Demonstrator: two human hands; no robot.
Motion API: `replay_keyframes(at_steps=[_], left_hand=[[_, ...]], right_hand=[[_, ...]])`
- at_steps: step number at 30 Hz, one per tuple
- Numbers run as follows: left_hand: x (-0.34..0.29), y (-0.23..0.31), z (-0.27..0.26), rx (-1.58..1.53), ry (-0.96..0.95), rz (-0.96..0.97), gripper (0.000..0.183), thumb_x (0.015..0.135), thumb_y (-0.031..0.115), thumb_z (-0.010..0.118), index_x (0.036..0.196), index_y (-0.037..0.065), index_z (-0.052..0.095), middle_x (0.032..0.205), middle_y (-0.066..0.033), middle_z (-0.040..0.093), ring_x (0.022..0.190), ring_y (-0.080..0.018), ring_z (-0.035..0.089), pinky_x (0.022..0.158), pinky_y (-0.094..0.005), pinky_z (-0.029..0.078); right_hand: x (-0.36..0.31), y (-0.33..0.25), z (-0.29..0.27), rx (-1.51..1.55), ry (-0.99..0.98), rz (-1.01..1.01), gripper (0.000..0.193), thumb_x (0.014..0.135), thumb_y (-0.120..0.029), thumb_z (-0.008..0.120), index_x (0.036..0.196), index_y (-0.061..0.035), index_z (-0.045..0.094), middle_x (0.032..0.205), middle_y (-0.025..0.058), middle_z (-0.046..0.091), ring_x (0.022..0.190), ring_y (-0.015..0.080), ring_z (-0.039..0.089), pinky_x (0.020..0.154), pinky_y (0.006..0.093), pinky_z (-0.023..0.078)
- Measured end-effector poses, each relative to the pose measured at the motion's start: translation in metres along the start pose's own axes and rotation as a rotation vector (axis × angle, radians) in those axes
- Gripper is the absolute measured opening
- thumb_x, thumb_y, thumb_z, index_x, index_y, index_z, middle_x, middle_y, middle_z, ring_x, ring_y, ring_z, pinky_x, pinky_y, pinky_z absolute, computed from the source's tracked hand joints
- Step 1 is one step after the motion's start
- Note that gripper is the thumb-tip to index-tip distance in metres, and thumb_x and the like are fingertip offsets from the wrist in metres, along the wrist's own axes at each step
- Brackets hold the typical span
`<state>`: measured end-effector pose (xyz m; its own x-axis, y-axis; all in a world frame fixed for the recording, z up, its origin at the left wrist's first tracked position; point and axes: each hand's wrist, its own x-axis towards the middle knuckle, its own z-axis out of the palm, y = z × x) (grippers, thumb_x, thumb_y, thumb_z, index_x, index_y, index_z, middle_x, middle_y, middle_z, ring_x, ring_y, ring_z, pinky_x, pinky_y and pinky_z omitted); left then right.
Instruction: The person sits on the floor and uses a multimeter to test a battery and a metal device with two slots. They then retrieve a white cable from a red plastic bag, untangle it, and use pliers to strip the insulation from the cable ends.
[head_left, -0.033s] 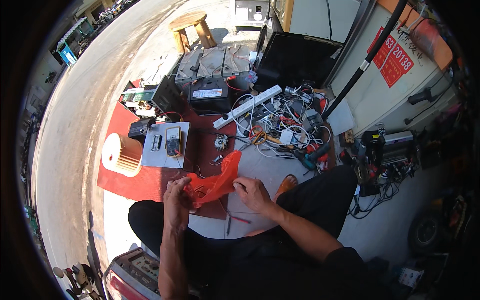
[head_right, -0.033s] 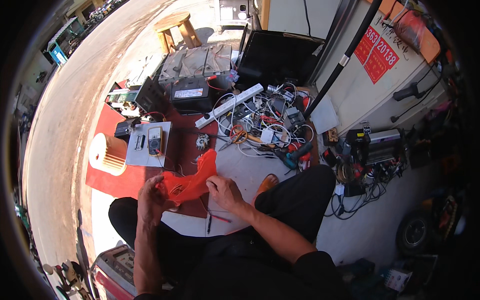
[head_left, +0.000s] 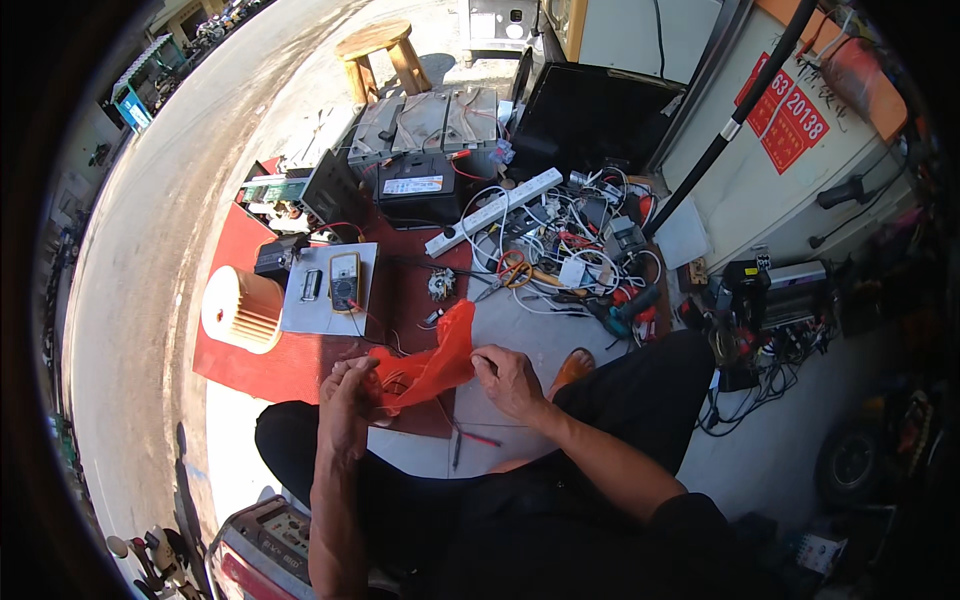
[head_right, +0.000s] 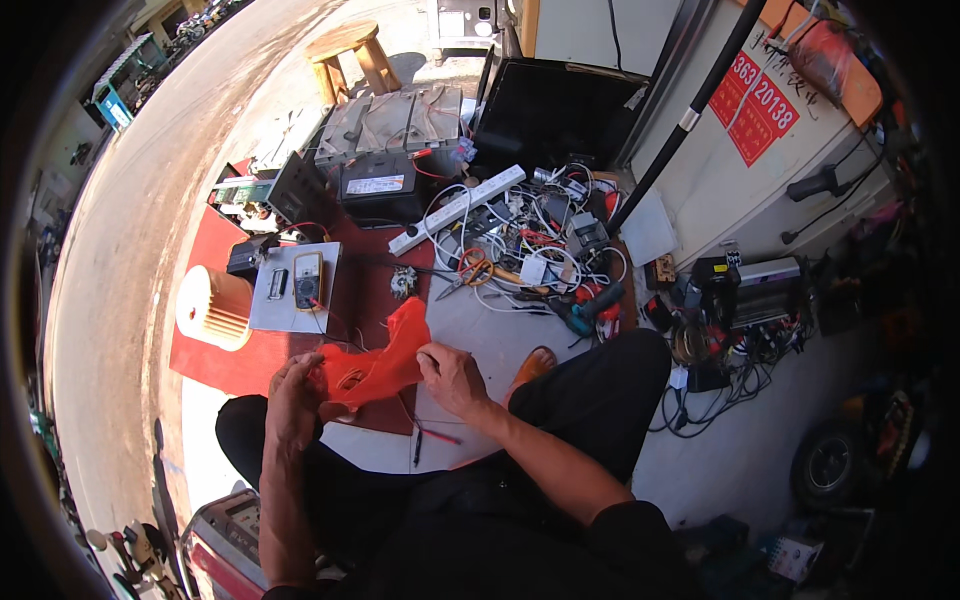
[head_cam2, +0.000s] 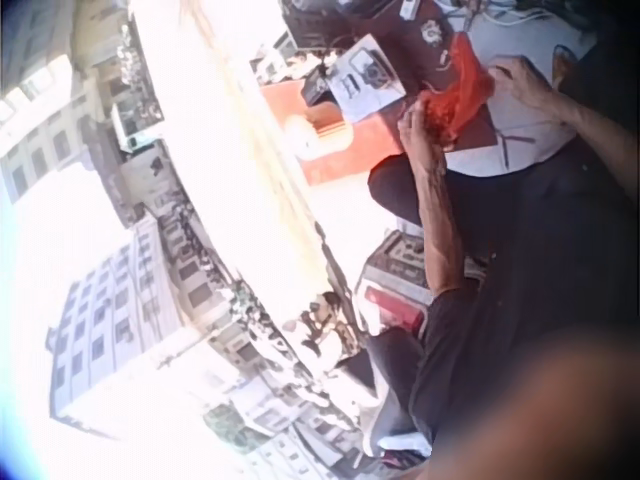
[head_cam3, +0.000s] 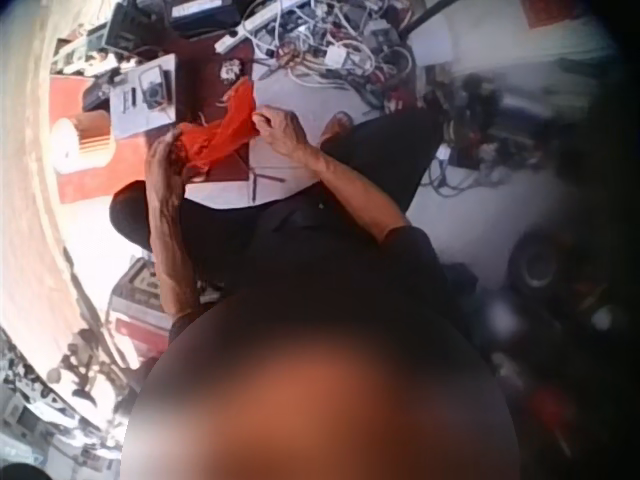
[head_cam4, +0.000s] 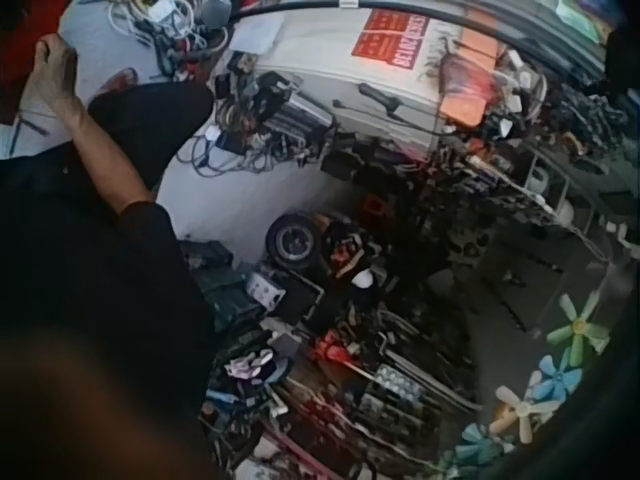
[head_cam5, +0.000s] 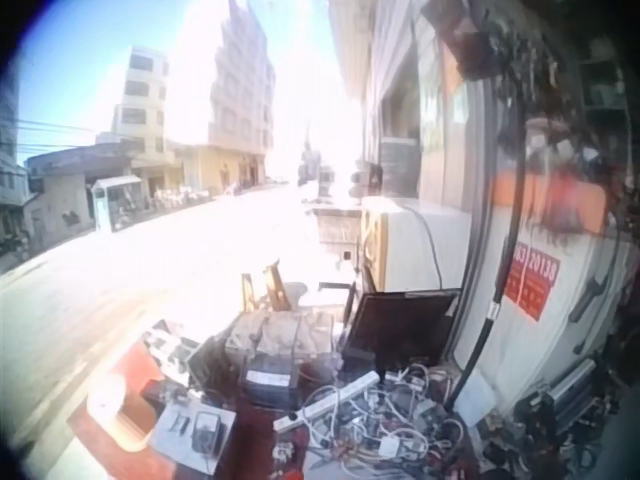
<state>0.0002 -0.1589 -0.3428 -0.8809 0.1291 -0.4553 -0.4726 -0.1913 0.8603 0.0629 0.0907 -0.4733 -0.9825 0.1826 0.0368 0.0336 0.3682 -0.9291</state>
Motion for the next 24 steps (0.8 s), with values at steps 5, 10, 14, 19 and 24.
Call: replay_keyframes(at_steps=[5, 10, 14, 19, 24], left_hand=[[0.021, 0.035, -0.015, 0.513, -0.131, -0.015, 0.022, 0.106, 0.023, 0.067, 0.106, 0.001, 0.069, 0.074, 0.0060, 0.052, 0.066, -0.0035, 0.044, 0.061, -0.0212, 0.036], [0.044, 0.023, -0.015, 0.764, -0.205, 0.040, 0.031, 0.108, 0.027, 0.067, 0.102, -0.003, 0.068, 0.078, 0.0011, 0.059, 0.073, -0.0087, 0.052, 0.068, -0.0272, 0.044], [0.050, 0.021, -0.021, 0.718, -0.248, -0.093, 0.031, 0.107, 0.028, 0.068, 0.101, -0.002, 0.067, 0.076, -0.0011, 0.058, 0.073, -0.0114, 0.053, 0.069, -0.0299, 0.045], [0.062, 0.025, -0.026, 0.703, -0.207, -0.072, 0.035, 0.107, 0.032, 0.069, 0.109, -0.002, 0.071, 0.078, -0.0010, 0.058, 0.071, -0.0106, 0.050, 0.066, -0.0270, 0.042], [0.064, 0.027, -0.023, 0.658, -0.192, -0.112, 0.030, 0.107, 0.027, 0.069, 0.105, -0.003, 0.069, 0.075, -0.0047, 0.058, 0.069, -0.0152, 0.054, 0.067, -0.0330, 0.045]], right_hand=[[0.067, 0.089, -0.010, -0.113, 0.180, 0.254, 0.025, 0.099, -0.015, 0.068, 0.115, 0.0025, 0.072, 0.100, 0.0214, 0.076, 0.093, 0.0378, 0.075, 0.084, 0.0438, 0.059], [0.130, 0.193, -0.050, -0.682, -0.183, 0.474, 0.043, 0.092, -0.014, 0.071, 0.134, -0.0042, 0.064, 0.145, 0.0209, 0.058, 0.131, 0.0435, 0.059, 0.108, 0.0489, 0.052], [0.180, 0.247, -0.085, -1.046, -0.339, 0.327, 0.040, 0.094, -0.010, 0.068, 0.133, -0.0053, 0.064, 0.146, 0.0145, 0.054, 0.129, 0.0385, 0.059, 0.105, 0.0546, 0.054], [0.230, 0.288, -0.109, -1.446, -0.444, 0.032, 0.024, 0.099, -0.013, 0.062, 0.123, -0.0101, 0.067, 0.125, 0.0084, 0.065, 0.117, 0.0256, 0.066, 0.088, 0.0429, 0.058], [0.224, 0.289, -0.107, -1.659, -0.363, 0.059, 0.020, 0.095, -0.015, 0.065, 0.113, -0.0101, 0.071, 0.113, 0.0097, 0.066, 0.112, 0.0273, 0.065, 0.082, 0.0409, 0.058]])
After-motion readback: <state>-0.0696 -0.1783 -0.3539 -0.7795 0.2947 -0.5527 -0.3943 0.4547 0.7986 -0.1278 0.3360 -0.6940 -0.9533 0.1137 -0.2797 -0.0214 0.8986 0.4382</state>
